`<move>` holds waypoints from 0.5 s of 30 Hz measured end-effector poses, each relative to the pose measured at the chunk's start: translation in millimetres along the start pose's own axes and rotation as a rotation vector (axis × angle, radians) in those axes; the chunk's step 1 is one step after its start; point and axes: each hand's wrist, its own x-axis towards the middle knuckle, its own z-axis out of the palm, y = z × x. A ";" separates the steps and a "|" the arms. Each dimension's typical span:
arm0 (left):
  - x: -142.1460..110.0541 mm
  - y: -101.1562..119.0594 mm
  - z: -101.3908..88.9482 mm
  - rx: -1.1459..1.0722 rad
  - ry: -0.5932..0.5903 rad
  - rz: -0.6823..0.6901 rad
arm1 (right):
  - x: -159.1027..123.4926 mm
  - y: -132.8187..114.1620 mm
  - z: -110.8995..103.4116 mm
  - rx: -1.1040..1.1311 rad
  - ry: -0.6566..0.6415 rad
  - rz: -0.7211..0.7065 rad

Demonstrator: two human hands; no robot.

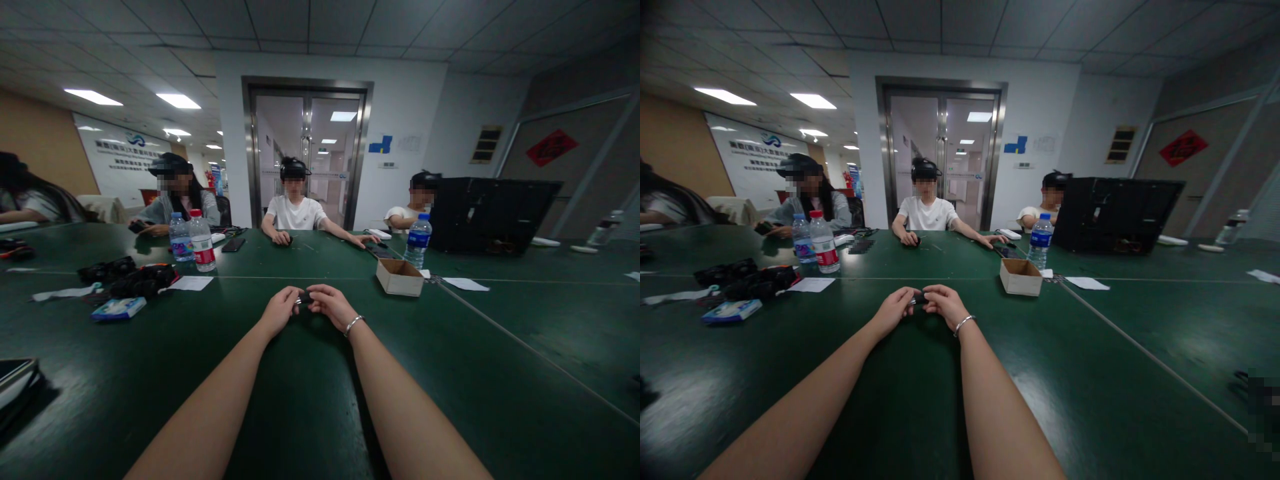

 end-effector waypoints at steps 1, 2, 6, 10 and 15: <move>0.0 -0.2 -0.2 -0.001 -0.001 0.000 | 0.1 0.2 -0.3 0.001 0.000 -0.002; 0.0 0.0 -0.3 -0.003 0.006 0.005 | 0.4 0.6 -0.7 0.003 0.005 -0.003; -0.6 3.4 -0.1 -0.017 0.043 0.020 | 1.7 2.1 -2.0 0.009 0.018 -0.002; -0.5 4.6 1.0 -0.032 0.020 0.024 | 1.3 1.7 -1.0 0.013 0.018 0.001; 0.4 2.4 0.9 -0.035 0.056 -0.009 | -0.1 0.3 0.0 0.016 0.024 -0.002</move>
